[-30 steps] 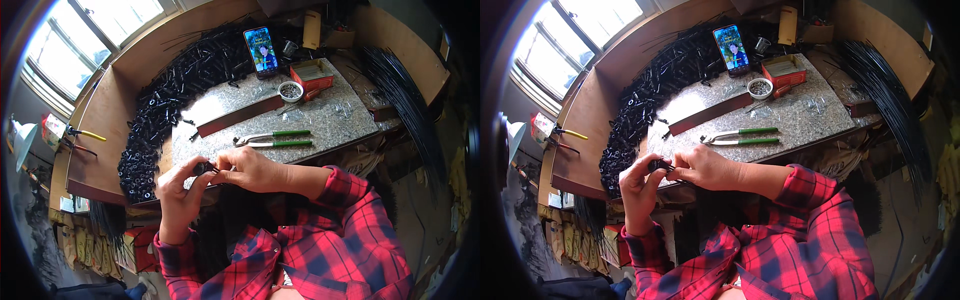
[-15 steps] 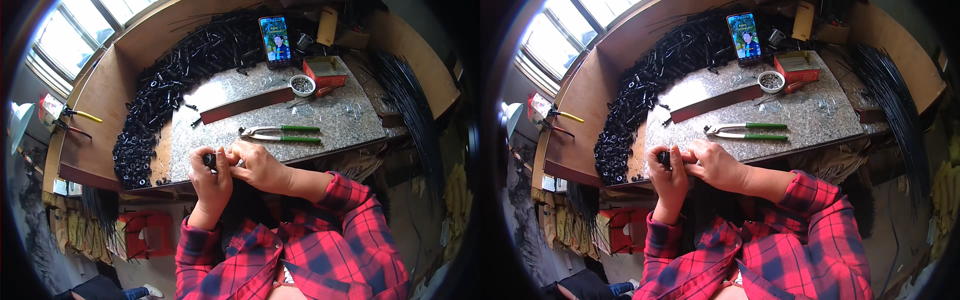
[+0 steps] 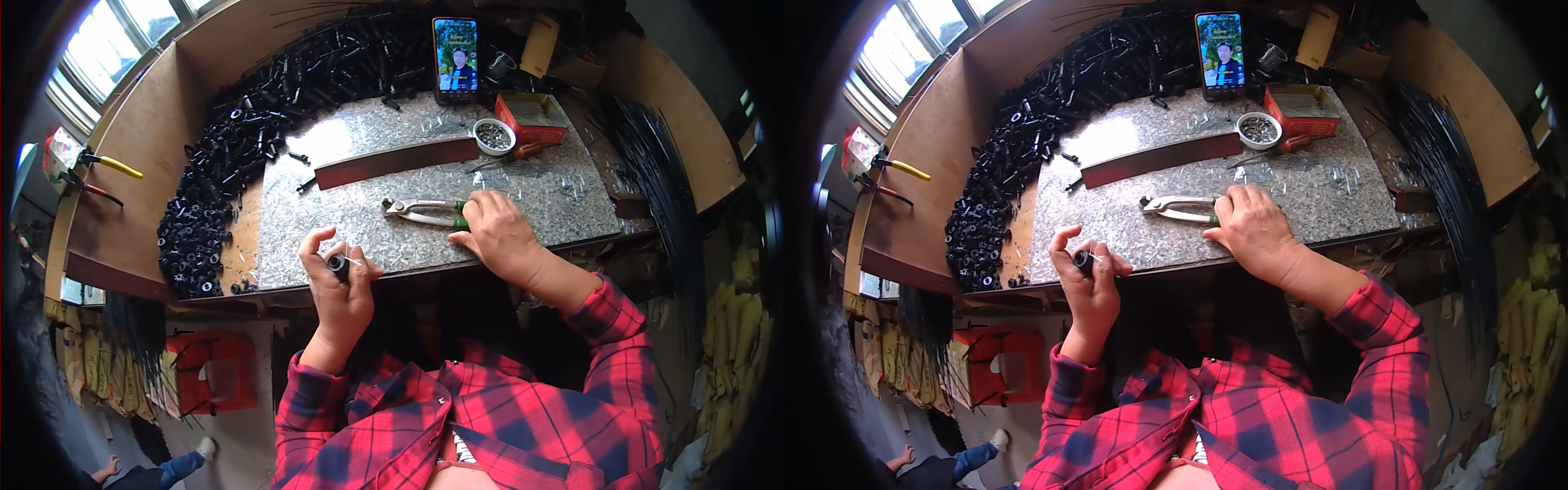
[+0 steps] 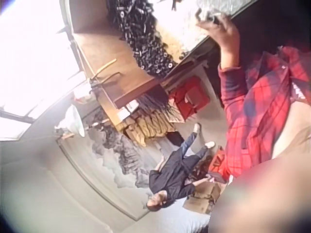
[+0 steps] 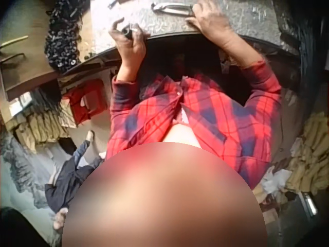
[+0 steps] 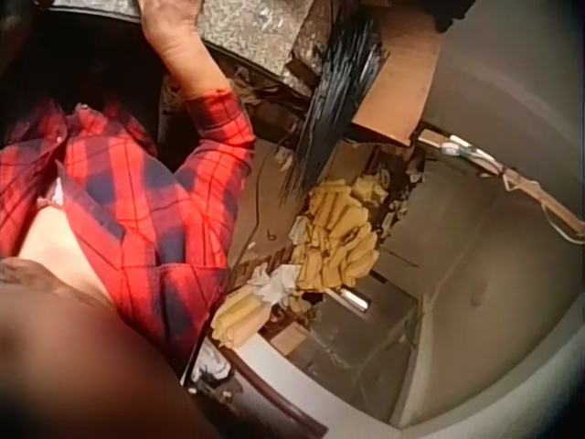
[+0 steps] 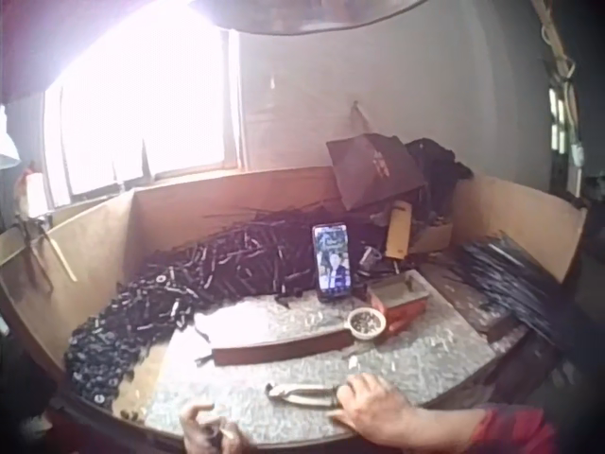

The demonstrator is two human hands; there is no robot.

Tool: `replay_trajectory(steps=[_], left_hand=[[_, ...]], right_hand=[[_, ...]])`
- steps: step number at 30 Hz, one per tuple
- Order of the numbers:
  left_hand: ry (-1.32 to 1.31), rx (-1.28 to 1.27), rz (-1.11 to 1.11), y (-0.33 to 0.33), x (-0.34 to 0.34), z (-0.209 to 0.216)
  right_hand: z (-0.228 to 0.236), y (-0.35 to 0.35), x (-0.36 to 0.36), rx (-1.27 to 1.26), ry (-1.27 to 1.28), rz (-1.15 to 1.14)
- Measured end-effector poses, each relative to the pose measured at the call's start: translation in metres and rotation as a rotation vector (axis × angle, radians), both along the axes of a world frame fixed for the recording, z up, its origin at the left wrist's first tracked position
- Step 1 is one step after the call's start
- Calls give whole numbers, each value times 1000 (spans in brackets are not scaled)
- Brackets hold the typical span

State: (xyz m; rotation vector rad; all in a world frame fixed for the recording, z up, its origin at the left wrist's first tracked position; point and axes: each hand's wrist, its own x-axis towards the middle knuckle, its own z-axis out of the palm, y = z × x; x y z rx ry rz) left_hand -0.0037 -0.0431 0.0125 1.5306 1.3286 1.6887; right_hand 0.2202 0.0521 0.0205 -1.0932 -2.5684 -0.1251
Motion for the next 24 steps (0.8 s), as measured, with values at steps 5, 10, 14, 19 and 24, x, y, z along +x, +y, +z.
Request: replay_trajectory(steps=[5,10,14,19,24], left_hand=[[-339,-96,-155,-2,-10,-3],[-339,-79,-212,-6,-14,-4],[-234,-35,-232,-5,-16,-7],[-413,-89,-178,-6,-9,-15],[-116,-20,-211,-5,-12,-21]], right_hand=[[-3,7,1,46,-83,45],[0,10,-1,-49,38,97],[15,-2,-1,-326,661,250],[46,-13,3,-542,259,182],[60,-12,-6,243,177,217]])
